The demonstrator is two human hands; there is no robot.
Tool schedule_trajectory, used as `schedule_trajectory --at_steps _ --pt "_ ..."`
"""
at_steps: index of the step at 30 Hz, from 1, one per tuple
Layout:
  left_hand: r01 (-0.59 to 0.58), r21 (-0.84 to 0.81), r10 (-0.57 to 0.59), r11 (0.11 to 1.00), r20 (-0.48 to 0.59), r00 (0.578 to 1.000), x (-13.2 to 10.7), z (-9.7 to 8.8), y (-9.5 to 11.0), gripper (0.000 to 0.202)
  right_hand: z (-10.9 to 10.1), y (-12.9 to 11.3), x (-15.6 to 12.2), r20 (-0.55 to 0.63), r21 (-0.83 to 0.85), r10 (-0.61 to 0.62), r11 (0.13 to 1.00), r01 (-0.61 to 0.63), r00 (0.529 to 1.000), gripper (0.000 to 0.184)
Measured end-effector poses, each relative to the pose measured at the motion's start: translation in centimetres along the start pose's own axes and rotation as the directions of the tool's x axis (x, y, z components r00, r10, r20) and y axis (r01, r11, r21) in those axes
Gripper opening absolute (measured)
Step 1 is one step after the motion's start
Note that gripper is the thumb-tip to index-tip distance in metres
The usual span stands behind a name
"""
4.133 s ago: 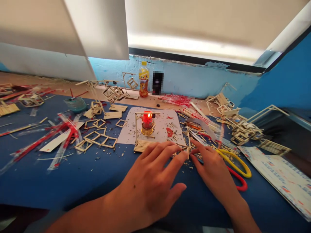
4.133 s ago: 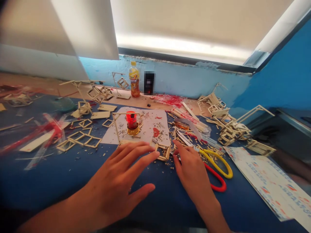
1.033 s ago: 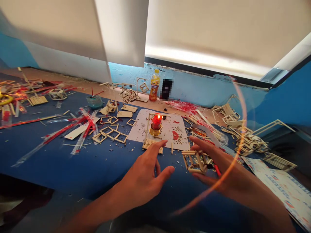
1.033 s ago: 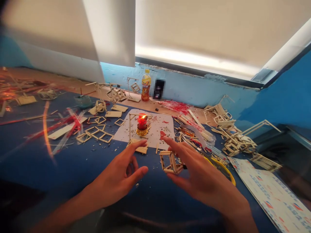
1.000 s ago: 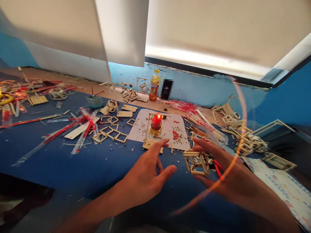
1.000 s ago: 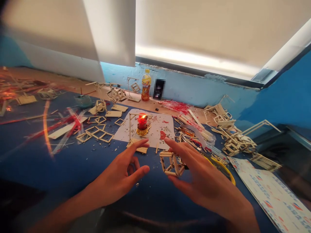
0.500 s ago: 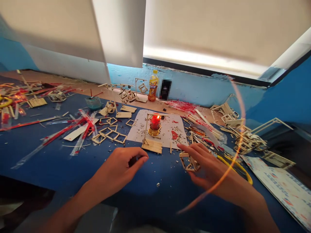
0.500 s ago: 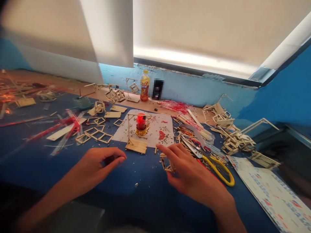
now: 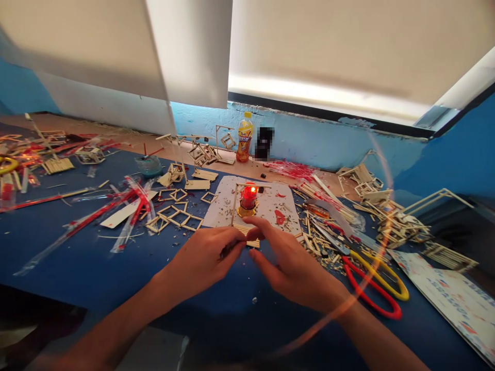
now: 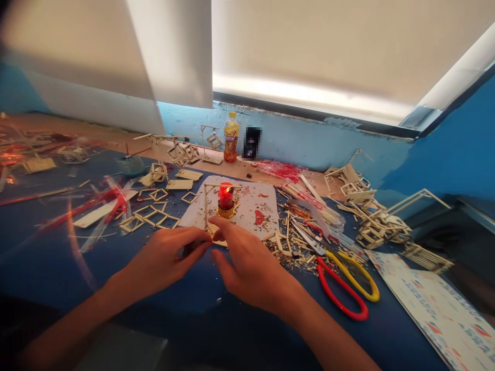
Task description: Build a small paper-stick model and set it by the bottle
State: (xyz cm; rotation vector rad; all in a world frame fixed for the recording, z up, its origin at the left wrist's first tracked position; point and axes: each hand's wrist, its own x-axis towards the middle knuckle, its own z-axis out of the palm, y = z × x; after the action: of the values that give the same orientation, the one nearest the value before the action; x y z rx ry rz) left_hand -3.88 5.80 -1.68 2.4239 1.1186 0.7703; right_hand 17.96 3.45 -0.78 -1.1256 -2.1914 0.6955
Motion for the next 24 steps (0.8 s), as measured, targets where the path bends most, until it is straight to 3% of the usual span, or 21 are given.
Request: schedule_trajectory --at_steps 3,6,9,16,17,21,24 --pt "0.010 0.002 -0.010 1.000 -0.007 1.000 -0.1 0.1 -0.5 0.015 0.9 0.7 1.5 -0.029 0.202 0.089 0.976 -0.081 0.996 0.039" --pt "0.019 -0.013 -0.019 1.000 -0.008 1.000 -0.2 0.2 -0.9 0.016 1.0 1.9 1.9 -0.019 0.283 0.131 0.951 -0.120 0.991 0.034" --pt "0.036 -0.020 -0.036 0.999 0.016 0.999 0.0 0.1 -1.3 0.016 1.1 2.6 1.7 -0.007 0.274 0.130 0.954 -0.123 0.991 0.031" --pt "0.259 0.030 -0.261 0.965 0.093 0.961 1.0 -1.4 -3.5 0.013 1.6 3.3 1.3 -0.051 0.177 0.157 0.973 -0.145 0.986 0.027" --pt "0.277 0.035 -0.279 0.960 0.092 0.956 1.2 -1.3 -3.9 0.016 1.7 3.5 1.3 -0.079 0.163 0.170 0.974 -0.156 0.982 0.027" --pt "0.311 0.054 -0.316 0.949 0.124 0.941 2.1 -0.3 -4.5 0.059 2.2 4.2 1.4 -0.165 0.128 0.234 0.968 -0.215 0.958 0.017" --pt "0.326 0.057 -0.331 0.944 0.126 0.935 2.6 0.2 -4.3 0.063 2.1 4.2 1.3 -0.141 0.123 0.249 0.965 -0.233 0.958 0.018"
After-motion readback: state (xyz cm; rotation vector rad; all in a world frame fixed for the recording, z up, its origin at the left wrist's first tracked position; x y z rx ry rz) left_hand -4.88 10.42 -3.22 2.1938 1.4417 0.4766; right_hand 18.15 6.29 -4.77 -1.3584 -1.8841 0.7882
